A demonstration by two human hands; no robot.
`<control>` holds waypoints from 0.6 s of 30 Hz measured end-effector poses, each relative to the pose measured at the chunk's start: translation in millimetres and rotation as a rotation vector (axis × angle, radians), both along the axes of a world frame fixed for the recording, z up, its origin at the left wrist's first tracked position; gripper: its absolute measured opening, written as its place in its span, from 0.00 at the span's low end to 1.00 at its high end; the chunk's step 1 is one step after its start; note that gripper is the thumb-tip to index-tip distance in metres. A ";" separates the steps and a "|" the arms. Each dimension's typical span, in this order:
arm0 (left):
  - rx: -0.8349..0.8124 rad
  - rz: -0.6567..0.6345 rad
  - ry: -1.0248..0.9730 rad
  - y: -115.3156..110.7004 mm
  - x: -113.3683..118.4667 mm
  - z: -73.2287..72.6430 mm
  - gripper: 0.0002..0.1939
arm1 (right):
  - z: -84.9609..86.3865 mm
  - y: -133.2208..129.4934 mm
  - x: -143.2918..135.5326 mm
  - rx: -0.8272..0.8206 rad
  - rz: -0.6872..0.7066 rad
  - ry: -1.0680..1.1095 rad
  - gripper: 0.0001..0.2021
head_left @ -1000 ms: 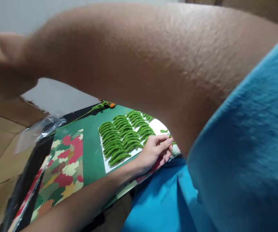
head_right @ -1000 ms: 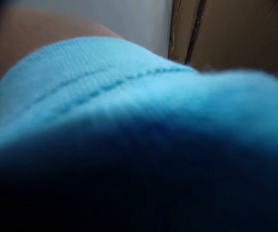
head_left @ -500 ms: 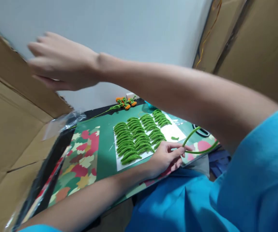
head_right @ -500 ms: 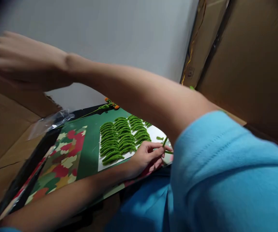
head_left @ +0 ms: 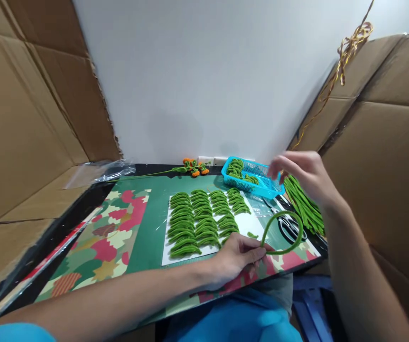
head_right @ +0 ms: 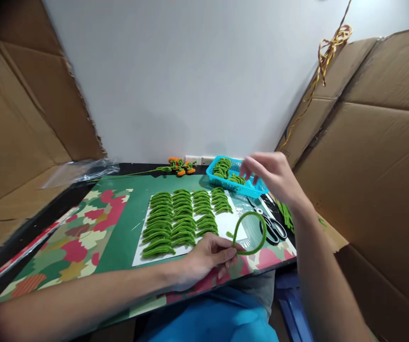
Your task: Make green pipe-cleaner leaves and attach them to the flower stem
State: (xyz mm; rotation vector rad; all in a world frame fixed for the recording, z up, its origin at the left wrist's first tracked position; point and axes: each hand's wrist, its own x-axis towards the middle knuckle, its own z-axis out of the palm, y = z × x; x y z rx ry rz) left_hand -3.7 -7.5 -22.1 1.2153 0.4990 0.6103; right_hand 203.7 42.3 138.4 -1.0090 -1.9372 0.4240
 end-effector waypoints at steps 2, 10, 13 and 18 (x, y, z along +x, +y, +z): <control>-0.004 0.000 0.003 0.1 0.0 0.8 0.31 | -46.1 -40.4 16.9 0.003 -0.055 0.312 0.20; -0.016 -0.106 0.031 1.3 -0.7 9.0 0.26 | -178.8 -110.8 21.4 -0.152 0.048 0.885 0.16; 0.018 -0.114 0.050 3.5 -1.2 8.8 0.25 | -179.1 -111.0 16.8 -0.110 0.079 0.965 0.22; -0.013 -0.117 0.092 3.9 0.2 10.2 0.24 | -174.2 -106.6 4.5 -0.009 -0.028 1.109 0.12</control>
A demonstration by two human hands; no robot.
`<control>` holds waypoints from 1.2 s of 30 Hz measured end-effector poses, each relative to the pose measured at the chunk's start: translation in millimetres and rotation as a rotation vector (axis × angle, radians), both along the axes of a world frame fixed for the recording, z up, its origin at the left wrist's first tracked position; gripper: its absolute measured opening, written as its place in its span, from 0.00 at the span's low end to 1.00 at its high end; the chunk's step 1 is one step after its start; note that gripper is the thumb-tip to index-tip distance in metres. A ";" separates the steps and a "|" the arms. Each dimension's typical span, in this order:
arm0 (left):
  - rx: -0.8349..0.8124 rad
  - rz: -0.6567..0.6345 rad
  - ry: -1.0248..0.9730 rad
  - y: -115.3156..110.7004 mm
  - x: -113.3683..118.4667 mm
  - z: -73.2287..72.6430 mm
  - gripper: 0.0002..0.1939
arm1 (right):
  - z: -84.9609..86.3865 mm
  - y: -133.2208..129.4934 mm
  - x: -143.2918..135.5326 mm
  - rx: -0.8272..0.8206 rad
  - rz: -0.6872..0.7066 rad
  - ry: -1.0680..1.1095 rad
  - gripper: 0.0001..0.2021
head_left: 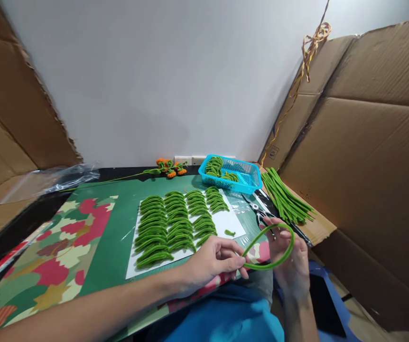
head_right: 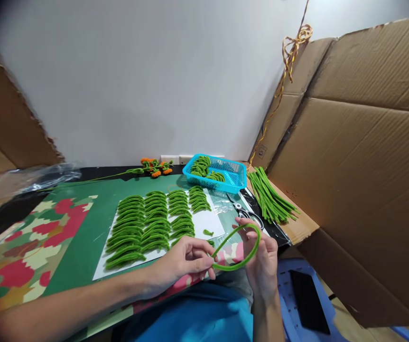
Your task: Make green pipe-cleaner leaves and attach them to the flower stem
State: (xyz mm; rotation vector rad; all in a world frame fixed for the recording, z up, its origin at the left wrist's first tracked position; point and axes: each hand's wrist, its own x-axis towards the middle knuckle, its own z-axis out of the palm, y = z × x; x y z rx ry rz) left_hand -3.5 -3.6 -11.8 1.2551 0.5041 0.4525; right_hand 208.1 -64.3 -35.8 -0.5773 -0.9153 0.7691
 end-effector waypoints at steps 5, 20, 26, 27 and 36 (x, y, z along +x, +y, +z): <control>-0.049 -0.014 0.000 -1.4 1.8 0.9 0.23 | 4.7 -0.6 -9.2 0.018 -0.029 0.071 0.13; 0.063 -0.136 0.088 0.1 1.0 4.3 0.19 | 13.0 -0.2 -15.5 -0.126 -0.249 0.185 0.11; -0.017 -0.120 0.048 0.2 2.9 -3.4 0.20 | 14.1 -4.2 -17.3 -0.110 -0.146 0.241 0.13; -0.028 -0.119 0.038 0.1 3.3 -3.6 0.21 | 14.1 -4.4 -17.6 -0.107 -0.139 0.259 0.13; -0.068 -0.079 0.008 -1.6 5.1 -1.2 0.24 | 6.8 1.3 -11.8 -0.075 -0.247 0.338 0.11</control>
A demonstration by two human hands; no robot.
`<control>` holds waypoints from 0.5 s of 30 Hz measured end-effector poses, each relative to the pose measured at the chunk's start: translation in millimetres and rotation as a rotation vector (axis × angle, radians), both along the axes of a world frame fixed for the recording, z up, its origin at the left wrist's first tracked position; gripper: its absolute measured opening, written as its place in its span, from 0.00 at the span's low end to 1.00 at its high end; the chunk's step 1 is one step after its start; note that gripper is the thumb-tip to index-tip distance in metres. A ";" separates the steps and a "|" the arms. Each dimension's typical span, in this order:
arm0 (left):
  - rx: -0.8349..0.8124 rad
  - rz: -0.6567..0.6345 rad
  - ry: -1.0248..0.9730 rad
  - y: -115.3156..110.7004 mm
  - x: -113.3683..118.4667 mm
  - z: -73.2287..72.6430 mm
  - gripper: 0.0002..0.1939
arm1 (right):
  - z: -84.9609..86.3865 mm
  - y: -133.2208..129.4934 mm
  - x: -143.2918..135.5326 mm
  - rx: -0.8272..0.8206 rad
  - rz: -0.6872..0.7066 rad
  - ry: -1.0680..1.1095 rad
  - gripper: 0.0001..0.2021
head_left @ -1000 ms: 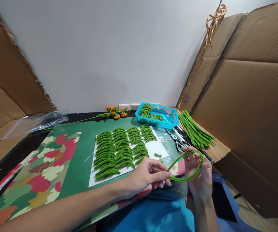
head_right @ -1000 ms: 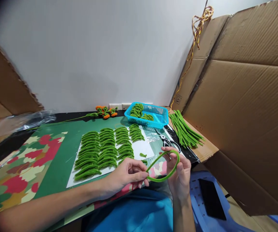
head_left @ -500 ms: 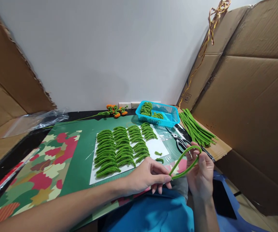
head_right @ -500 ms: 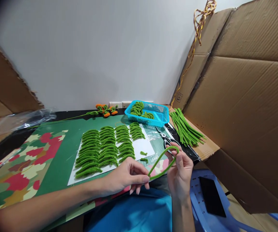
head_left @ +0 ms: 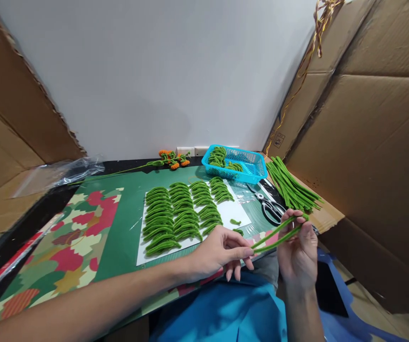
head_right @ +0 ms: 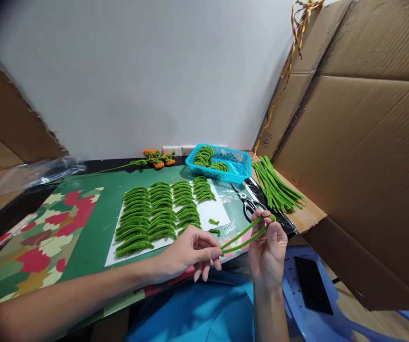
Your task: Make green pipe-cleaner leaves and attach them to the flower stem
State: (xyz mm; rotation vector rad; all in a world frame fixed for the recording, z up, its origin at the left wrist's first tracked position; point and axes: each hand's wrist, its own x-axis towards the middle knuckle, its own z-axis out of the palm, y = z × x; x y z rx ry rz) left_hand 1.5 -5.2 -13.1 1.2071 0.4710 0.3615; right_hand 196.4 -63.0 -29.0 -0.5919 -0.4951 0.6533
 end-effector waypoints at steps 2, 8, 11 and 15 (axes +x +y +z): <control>0.004 0.000 0.006 -0.2 0.0 0.2 0.25 | -1.8 0.9 1.1 -0.013 -0.035 -0.020 0.11; -0.003 0.008 -0.020 0.3 1.0 -3.0 0.27 | -1.2 4.9 -1.4 -0.005 -0.133 -0.044 0.11; -0.002 0.039 -0.059 0.9 1.2 -6.2 0.26 | 1.1 7.4 -3.5 0.036 -0.216 -0.115 0.09; -0.005 0.050 -0.054 0.2 1.2 -6.8 0.27 | 2.0 9.0 -6.6 0.018 -0.286 -0.112 0.08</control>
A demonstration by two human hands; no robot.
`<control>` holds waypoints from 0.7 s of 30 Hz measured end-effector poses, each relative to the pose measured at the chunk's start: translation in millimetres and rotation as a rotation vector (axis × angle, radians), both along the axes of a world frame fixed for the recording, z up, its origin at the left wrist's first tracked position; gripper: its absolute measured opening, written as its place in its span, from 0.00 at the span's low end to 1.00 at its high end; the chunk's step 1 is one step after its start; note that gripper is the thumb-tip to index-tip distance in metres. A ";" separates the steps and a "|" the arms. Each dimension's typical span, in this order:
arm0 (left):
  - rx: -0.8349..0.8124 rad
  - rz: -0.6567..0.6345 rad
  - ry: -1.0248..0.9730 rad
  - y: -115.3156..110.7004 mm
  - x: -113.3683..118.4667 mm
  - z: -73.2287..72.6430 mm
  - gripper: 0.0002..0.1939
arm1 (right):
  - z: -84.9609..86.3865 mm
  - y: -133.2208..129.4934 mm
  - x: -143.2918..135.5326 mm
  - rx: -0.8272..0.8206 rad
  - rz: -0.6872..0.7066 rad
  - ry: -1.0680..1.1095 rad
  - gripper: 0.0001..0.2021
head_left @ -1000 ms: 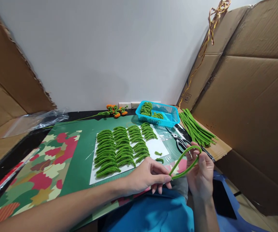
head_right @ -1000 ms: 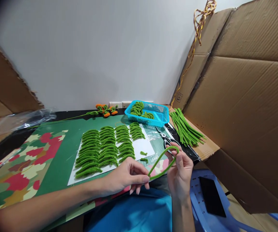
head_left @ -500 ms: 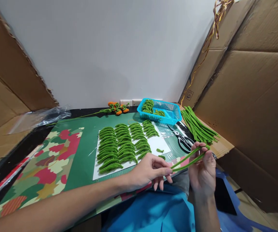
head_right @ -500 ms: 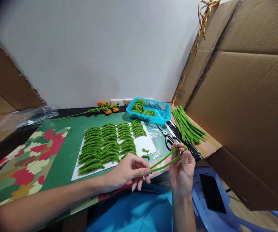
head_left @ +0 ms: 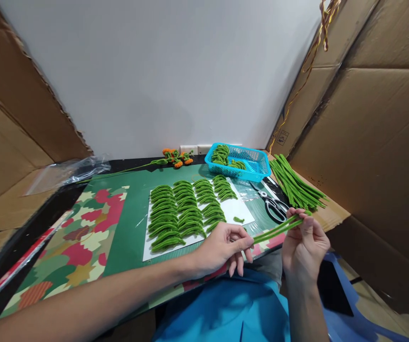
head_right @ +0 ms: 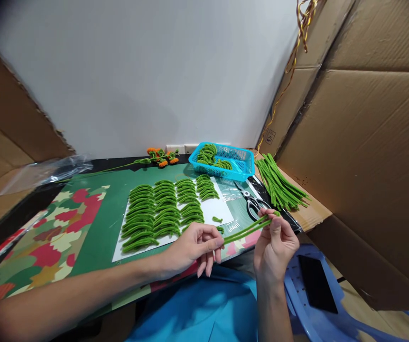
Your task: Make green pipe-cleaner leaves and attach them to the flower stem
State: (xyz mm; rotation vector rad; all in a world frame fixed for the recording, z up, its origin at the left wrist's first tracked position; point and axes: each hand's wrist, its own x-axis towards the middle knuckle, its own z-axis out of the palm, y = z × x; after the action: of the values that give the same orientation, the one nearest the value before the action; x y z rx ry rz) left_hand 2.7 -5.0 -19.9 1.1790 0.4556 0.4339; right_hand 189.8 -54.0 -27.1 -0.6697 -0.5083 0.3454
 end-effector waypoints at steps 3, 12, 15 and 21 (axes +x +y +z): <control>-0.004 -0.006 0.001 -1.5 0.4 1.9 0.27 | -1.3 0.2 -2.9 -0.009 -0.052 0.053 0.08; -0.001 -0.004 -0.012 -0.5 -0.3 3.3 0.27 | -11.2 -0.9 7.5 -0.087 0.062 0.186 0.06; -0.003 0.001 -0.009 -0.5 -0.9 3.6 0.27 | -13.4 -0.6 10.8 -0.087 0.122 0.229 0.07; -0.014 0.014 -0.020 -1.3 -0.7 5.7 0.25 | -5.5 -6.2 15.2 -0.086 0.211 0.316 0.13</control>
State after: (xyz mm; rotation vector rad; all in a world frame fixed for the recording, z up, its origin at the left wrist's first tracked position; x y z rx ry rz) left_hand 2.0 -6.4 -14.2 1.1579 0.4488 0.4540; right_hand 205.0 -60.3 -32.6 -0.6317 -0.2629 0.6629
